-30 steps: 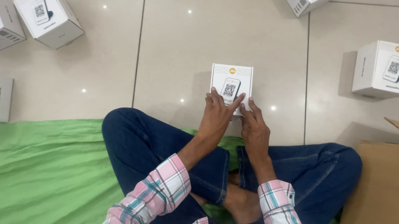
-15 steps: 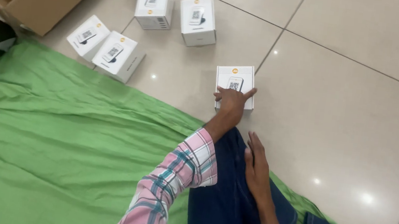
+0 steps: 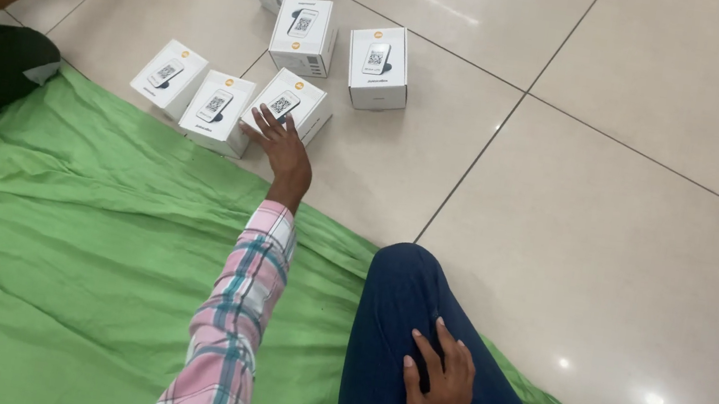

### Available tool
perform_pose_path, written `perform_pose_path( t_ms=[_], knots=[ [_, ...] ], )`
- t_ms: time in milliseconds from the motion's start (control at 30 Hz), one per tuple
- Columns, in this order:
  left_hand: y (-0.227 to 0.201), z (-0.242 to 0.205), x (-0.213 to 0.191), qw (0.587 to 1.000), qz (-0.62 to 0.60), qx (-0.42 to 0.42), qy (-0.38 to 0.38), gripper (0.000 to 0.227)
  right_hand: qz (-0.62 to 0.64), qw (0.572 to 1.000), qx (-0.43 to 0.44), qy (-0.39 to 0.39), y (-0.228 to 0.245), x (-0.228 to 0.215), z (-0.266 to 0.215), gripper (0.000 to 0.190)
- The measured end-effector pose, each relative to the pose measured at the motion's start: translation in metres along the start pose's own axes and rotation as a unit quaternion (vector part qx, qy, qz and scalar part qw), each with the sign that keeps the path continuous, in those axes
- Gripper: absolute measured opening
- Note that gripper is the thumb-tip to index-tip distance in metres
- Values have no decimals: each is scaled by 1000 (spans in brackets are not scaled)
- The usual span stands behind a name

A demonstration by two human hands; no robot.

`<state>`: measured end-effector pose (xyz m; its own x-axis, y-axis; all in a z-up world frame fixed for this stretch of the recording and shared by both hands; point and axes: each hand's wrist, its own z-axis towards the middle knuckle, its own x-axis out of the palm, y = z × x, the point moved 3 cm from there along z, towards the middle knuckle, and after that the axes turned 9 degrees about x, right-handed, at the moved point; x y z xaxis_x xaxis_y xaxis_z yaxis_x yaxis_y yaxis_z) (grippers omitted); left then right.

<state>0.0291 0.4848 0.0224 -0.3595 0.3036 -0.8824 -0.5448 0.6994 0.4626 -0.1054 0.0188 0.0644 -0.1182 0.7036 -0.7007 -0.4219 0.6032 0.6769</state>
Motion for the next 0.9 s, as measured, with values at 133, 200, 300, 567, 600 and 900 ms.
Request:
perform_pose_path(
  t_ms=[133,200,300,567,600,900],
  knots=[
    [-55,-25,-24,993,7,83,-82,78,6,1000,1,-12,0,2,-1,38],
    [-95,-48,-50,981,-50,176,-58,77,11,1000,-7,-13,0,1,-1,38],
    [-172,-100,-96,938,-181,283,-86,67,20,1000,-5,-14,1,-2,2,37],
    [-346,-237,-144,799,-291,525,37,70,161,987,21,-9,-40,-8,-10,29],
    [-364,-249,-138,777,-308,546,58,72,246,968,42,7,-51,-11,-13,30],
    [-392,-259,-84,808,-212,550,20,88,84,983,-78,146,-107,-108,23,14]
  ],
)
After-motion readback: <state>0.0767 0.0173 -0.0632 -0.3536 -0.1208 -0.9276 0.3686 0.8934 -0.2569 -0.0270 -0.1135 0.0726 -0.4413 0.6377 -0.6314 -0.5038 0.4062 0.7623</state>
